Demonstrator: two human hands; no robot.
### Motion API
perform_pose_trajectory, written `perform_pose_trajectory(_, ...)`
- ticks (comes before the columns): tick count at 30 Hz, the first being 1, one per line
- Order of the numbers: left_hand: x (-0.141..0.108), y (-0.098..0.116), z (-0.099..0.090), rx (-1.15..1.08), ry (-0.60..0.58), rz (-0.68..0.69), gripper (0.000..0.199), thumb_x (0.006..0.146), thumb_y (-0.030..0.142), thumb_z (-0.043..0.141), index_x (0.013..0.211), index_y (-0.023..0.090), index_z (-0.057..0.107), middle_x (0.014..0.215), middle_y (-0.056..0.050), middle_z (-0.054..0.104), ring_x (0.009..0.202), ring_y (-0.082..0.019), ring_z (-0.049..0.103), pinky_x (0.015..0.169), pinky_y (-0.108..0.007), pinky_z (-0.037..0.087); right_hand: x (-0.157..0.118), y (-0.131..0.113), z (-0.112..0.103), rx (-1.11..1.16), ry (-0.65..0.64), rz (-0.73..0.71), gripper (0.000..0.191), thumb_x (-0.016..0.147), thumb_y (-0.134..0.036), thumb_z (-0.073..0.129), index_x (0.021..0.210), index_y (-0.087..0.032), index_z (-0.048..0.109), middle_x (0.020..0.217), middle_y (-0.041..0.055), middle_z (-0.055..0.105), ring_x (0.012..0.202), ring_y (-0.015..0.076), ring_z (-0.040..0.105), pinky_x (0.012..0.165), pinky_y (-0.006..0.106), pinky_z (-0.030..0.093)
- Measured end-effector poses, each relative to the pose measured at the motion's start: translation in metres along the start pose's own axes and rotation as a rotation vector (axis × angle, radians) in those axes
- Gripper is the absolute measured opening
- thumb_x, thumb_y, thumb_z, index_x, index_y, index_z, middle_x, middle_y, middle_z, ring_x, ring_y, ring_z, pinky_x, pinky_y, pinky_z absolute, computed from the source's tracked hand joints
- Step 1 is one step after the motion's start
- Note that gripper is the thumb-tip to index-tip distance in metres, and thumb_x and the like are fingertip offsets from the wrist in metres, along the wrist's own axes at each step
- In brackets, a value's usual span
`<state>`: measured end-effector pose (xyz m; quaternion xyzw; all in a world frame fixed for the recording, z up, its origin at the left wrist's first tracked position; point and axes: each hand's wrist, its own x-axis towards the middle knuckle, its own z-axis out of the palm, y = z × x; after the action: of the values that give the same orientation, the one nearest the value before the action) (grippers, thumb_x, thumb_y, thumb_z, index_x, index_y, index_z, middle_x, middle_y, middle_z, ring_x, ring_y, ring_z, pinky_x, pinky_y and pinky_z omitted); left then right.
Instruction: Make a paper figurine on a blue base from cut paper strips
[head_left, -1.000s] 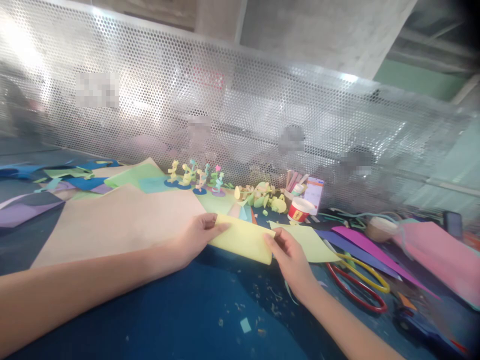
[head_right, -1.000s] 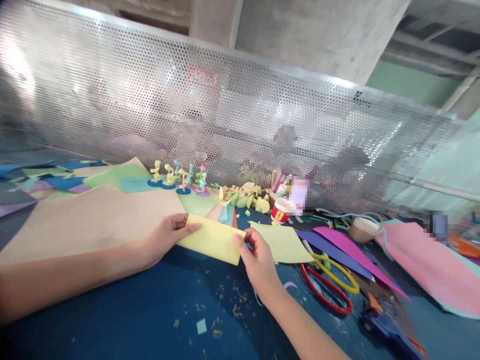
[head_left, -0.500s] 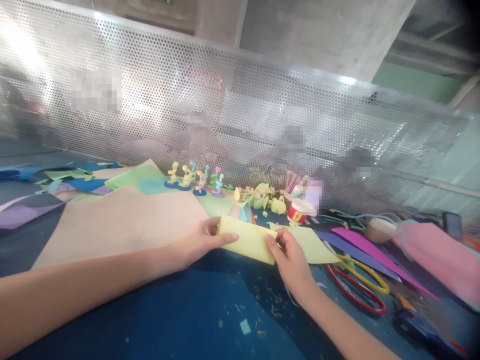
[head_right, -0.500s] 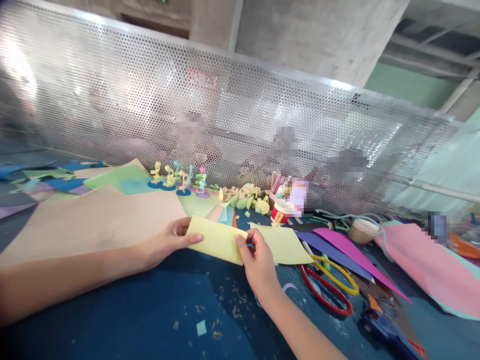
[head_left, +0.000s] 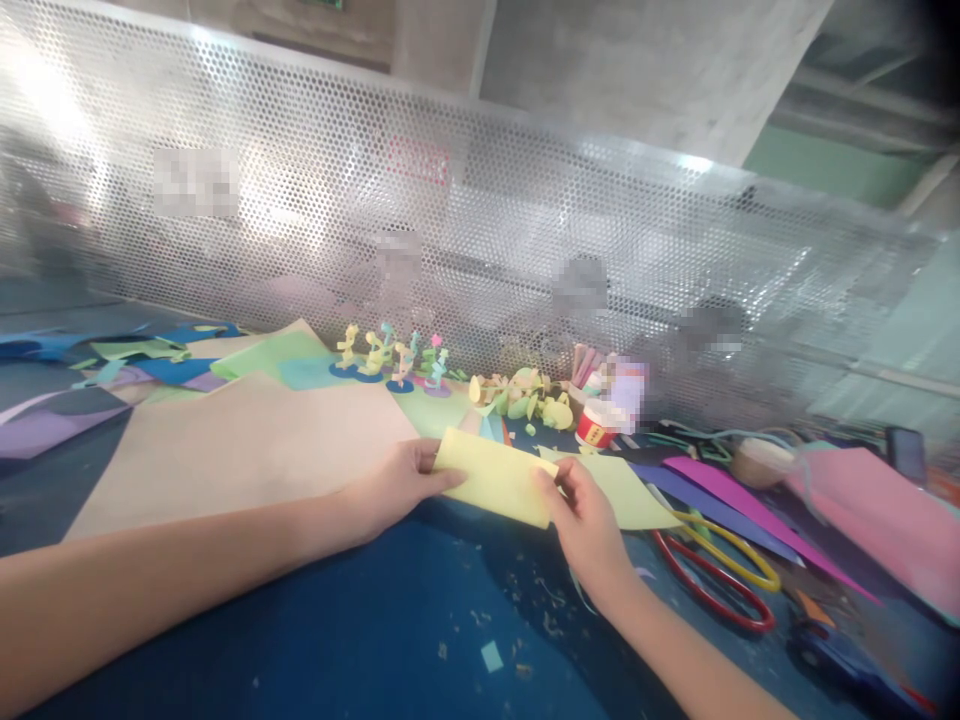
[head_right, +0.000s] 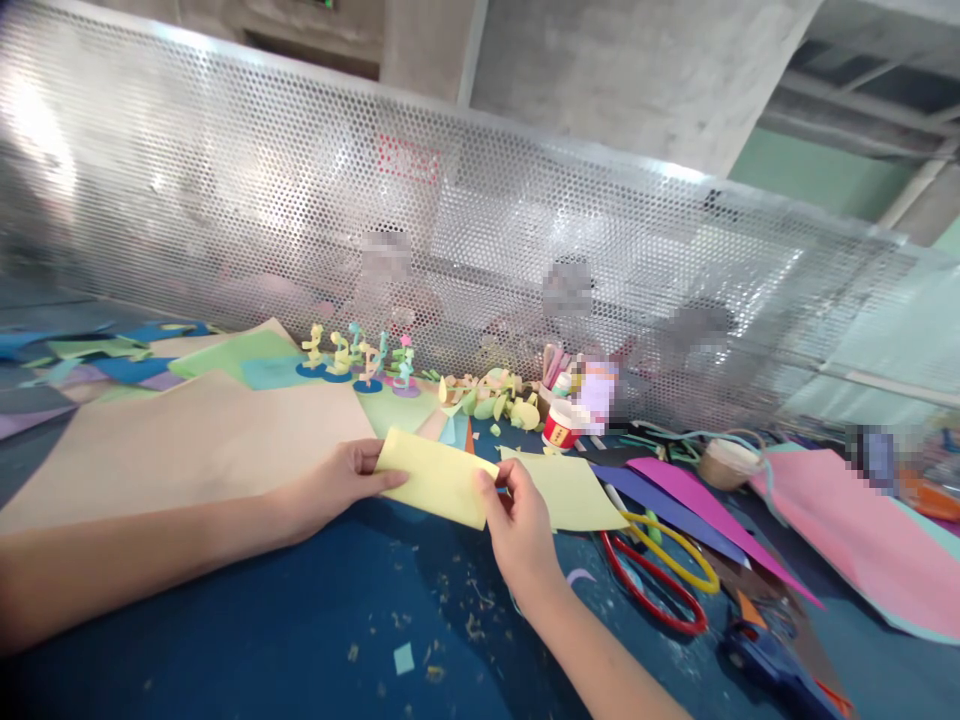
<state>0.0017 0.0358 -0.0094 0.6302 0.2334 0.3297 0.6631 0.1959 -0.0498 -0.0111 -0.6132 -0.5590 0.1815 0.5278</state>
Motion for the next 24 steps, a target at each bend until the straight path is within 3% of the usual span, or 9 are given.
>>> perform_pose_trajectory(13,0.0004,-0.0015,0.0000,-0.005,0.071,-0.025,0.040,0.066,0.037,0.070,0.101,0.016,0.066,0.093,-0.008,0.071,0.088,-0.025,0.065,0.082,-0.036,0.048,0.0005,0.0030,0.0005,0.036,0.009,0.031,0.032,0.081,-0.047,0.048,0.066,-0.023,0.034,0.060,-0.0065,0.026,0.054,0.0119,0.028,0.049,0.023,0.025)
perform_pose_trajectory(19,0.0016,-0.0038,-0.0023,-0.004,0.049,-0.035,0.036,0.069,0.037,0.068,0.099,0.017,0.067,0.091,-0.007,0.071,0.088,-0.024,0.065,0.080,-0.034,0.049,0.0010,0.0022,0.0005,0.022,0.003,0.008,0.030,0.083,-0.045,0.047,0.067,-0.022,0.034,0.061,-0.0061,0.028,0.055,0.0119,0.029,0.050,0.024,0.027)
perform_pose_trajectory(24,0.0012,-0.0014,-0.0013,0.065,0.027,-0.011,0.035,0.071,0.038,0.065,0.101,0.020,0.067,0.101,-0.006,0.069,0.091,-0.022,0.063,0.075,-0.030,0.051,0.0013,0.0030,0.0004,0.029,0.015,-0.006,0.031,0.082,-0.046,0.048,0.066,-0.022,0.035,0.060,-0.0063,0.028,0.054,0.0119,0.030,0.050,0.024,0.027)
